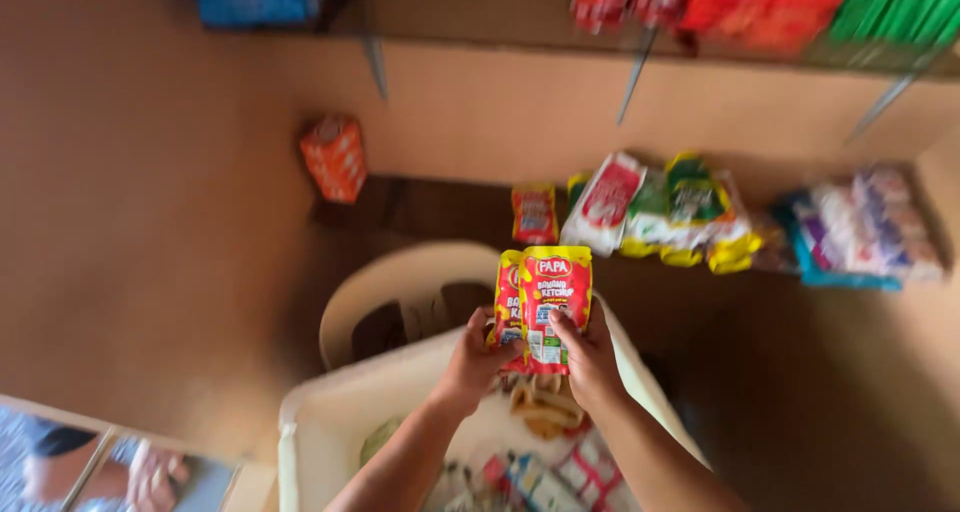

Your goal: Organizing and restocking various condiment sachets and snack packets from a container onto a store shelf.

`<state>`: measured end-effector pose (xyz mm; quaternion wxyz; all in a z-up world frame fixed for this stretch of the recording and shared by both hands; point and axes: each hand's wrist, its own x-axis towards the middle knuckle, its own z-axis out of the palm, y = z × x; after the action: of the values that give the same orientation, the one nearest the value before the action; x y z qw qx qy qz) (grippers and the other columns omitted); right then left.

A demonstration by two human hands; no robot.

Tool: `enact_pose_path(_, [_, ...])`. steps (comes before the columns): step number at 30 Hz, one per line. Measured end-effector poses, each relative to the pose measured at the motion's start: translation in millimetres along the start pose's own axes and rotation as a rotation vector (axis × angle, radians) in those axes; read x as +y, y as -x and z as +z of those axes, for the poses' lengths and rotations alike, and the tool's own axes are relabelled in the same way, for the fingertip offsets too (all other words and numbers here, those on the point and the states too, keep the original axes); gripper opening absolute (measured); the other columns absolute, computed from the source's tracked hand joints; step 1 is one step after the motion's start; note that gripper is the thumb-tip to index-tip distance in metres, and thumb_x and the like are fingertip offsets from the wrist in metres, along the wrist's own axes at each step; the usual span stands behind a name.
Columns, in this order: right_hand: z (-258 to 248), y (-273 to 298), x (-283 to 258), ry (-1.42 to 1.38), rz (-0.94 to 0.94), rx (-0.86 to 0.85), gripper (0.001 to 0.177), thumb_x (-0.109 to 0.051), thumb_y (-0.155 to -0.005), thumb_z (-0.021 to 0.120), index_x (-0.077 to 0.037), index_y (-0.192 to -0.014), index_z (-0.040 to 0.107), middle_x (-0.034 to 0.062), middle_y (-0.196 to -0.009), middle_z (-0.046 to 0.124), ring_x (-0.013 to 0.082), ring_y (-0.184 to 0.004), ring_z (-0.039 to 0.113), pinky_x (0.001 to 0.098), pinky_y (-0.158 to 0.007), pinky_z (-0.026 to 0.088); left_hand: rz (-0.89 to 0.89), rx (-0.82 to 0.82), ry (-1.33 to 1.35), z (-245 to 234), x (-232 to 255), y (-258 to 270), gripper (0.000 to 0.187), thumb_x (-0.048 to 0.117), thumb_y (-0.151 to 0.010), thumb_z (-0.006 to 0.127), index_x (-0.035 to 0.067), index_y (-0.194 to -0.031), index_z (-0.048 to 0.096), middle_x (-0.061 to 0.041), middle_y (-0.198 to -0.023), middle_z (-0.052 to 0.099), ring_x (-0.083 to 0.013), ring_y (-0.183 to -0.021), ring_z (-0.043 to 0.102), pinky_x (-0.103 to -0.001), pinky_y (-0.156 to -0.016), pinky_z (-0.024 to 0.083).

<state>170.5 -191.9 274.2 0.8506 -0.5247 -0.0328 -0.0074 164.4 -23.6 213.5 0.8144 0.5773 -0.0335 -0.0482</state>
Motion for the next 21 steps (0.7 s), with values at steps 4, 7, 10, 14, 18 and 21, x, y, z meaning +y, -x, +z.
enact_pose_path(4, [-8.1, -72.0, -12.7, -0.013, -0.100, -0.063, 0.041, -0.015, -0.091, 0.069, -0.008, -0.130, 0.055, 0.0047, -0.114, 0.071, 0.0156, -0.103, 0.068, 0.0365, -0.087, 0.058, -0.015, 0.013, 0.021, 26.9, 42.0, -56.4, 0.050, 0.007, -0.090, 0.069, 0.018, -0.134, 0.048, 0.000, -0.116, 0.070, -0.0103, -0.096, 0.069, -0.030, -0.077, 0.059])
enact_pose_path(7, [-31.1, -143.5, 5.6, 0.105, -0.237, -0.050, 0.037, -0.015, -0.093, 0.073, -0.004, -0.126, 0.059, 0.0061, -0.112, 0.073, 0.0132, -0.101, 0.068, 0.0335, -0.087, 0.056, -0.015, 0.007, 0.139, 31.0, 43.5, -111.1, 0.045, 0.004, -0.090, 0.068, 0.016, -0.129, 0.048, -0.002, -0.116, 0.070, -0.0116, -0.101, 0.070, -0.033, -0.084, 0.061])
enact_pose_path(10, [-52.1, -210.5, 24.8, 0.213, -0.247, 0.035, 0.032, -0.015, -0.094, 0.079, 0.002, -0.117, 0.064, 0.0095, -0.103, 0.073, 0.0151, -0.089, 0.066, 0.0351, -0.076, 0.055, -0.067, 0.084, 0.074, 28.4, 32.6, -168.5, 0.042, 0.003, -0.091, 0.066, 0.014, -0.127, 0.047, -0.002, -0.116, 0.068, -0.0116, -0.101, 0.068, -0.035, -0.085, 0.058])
enact_pose_path(14, [-69.6, -268.8, 38.8, 0.520, -0.313, 0.148, 0.040, -0.022, -0.086, 0.083, -0.002, -0.117, 0.067, 0.0085, -0.102, 0.076, 0.0154, -0.087, 0.069, 0.0333, -0.077, 0.056, 0.094, 0.182, 0.006, 9.9, -12.1, -250.8, 0.036, -0.002, -0.088, 0.068, 0.006, -0.120, 0.054, -0.009, -0.109, 0.072, -0.0160, -0.098, 0.070, -0.035, -0.088, 0.059])
enact_pose_path(18, [-88.7, -314.1, 48.6, 0.970, -0.360, 0.324, 0.071, -0.034, -0.075, 0.089, -0.007, -0.132, 0.057, 0.0136, -0.107, 0.076, 0.0284, -0.095, 0.073, 0.0430, -0.084, 0.055, 0.104, 0.189, 0.018, -6.3, -41.3, -302.4, 0.027, 0.002, -0.087, 0.071, 0.004, -0.113, 0.065, -0.009, -0.100, 0.074, -0.0186, -0.088, 0.072, -0.036, -0.079, 0.061])
enact_pose_path(21, [-66.6, -306.3, 15.0, 1.106, -0.292, 0.259, 0.087, -0.035, -0.073, 0.081, -0.014, -0.150, 0.043, 0.0159, -0.109, 0.074, 0.0370, -0.096, 0.072, 0.0497, -0.081, 0.055, 0.048, 0.273, -0.134, -4.2, -35.9, -311.7, 0.028, 0.004, -0.085, 0.075, 0.003, -0.112, 0.067, -0.010, -0.098, 0.075, -0.0198, -0.085, 0.073, -0.036, -0.075, 0.061])
